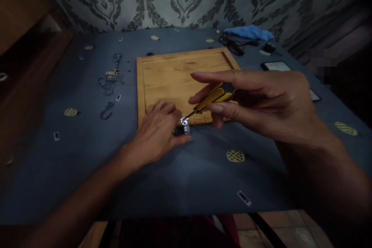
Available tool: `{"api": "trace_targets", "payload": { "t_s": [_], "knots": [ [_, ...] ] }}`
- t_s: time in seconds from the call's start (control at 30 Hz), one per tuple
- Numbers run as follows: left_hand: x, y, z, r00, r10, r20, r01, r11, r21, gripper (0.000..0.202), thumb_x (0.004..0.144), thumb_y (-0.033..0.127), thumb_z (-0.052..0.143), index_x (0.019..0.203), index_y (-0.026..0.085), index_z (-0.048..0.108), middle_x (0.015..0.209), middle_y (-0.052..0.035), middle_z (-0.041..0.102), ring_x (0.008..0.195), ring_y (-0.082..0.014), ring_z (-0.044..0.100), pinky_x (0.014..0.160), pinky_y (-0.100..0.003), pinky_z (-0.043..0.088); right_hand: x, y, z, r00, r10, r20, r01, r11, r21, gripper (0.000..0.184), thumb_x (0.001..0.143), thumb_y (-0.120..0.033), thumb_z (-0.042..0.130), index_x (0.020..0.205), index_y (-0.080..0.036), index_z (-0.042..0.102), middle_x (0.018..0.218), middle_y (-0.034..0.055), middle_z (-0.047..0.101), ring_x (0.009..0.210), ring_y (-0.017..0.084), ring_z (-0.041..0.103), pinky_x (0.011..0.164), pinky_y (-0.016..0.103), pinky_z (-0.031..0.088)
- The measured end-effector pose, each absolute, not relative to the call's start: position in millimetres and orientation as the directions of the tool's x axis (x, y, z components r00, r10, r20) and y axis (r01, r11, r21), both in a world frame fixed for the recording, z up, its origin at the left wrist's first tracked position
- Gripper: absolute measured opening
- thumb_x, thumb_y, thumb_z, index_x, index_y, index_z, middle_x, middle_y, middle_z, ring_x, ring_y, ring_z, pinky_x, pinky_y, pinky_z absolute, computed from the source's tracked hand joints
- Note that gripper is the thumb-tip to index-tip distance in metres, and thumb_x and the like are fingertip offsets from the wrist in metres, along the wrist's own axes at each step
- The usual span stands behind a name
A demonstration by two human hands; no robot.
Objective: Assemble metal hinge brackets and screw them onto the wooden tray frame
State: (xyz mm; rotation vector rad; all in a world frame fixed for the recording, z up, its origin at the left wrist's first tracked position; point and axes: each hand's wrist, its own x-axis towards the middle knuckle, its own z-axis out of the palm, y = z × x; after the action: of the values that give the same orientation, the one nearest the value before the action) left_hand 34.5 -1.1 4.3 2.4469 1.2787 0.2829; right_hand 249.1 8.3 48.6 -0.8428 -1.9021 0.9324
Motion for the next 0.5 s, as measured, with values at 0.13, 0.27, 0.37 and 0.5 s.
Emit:
{"api": "trace_targets", "payload": {
  "t_s": [0.13,0.27,0.37,0.5],
  "knots": [
    [33.6,-0.8,2.2,0.571,0.821,0.030,0.746,-0.533,0.399,0.033,0.088,0.043,0.085,0.106,0.018,0.072,0.120,-0.0091,0.070,0.117,-0.0322,0.059,0.099,-0.047,0.049,250.8,8.6,48.6,-0.457,0.806,0.377,0.206,0.508,-0.836,0.041,0.092,-0.027,0.080,0.132,-0.033,0.076,0.104,0.0015,0.083,0.060,0.014,0.073,0.048,0.026,0.062],
    [32.9,-0.9,1.7,0.575,0.818,0.023,0.746,-0.535,0.397,0.034,0.089,0.044,0.084,0.109,0.019,0.073,0.118,-0.0085,0.070,0.118,-0.0322,0.058,0.100,-0.048,0.049,249.6,7.1,49.1,-0.491,0.804,0.335,0.209,0.483,-0.850,0.040,0.095,-0.029,0.077,0.135,-0.031,0.075,0.105,0.0032,0.082,0.069,0.016,0.077,0.053,0.027,0.063],
    [33.0,-1.0,1.9,0.577,0.817,0.023,0.744,-0.536,0.399,0.037,0.088,0.045,0.084,0.113,0.019,0.074,0.117,-0.0084,0.069,0.118,-0.0319,0.059,0.101,-0.048,0.049,244.8,7.0,45.8,-0.476,0.822,0.314,0.191,0.445,-0.875,0.033,0.093,-0.034,0.079,0.126,-0.031,0.076,0.104,0.0028,0.080,0.085,0.020,0.079,0.062,0.028,0.065],
    [33.6,-1.4,1.4,0.568,0.822,0.043,0.741,-0.534,0.407,0.036,0.087,0.045,0.086,0.109,0.019,0.074,0.113,-0.0076,0.070,0.115,-0.0312,0.060,0.101,-0.047,0.050,239.1,10.8,37.2,-0.421,0.851,0.316,0.101,0.390,-0.915,0.031,0.080,-0.042,0.091,0.099,-0.029,0.070,0.092,-0.0001,0.075,0.084,0.021,0.078,0.060,0.028,0.062]
  ]
}}
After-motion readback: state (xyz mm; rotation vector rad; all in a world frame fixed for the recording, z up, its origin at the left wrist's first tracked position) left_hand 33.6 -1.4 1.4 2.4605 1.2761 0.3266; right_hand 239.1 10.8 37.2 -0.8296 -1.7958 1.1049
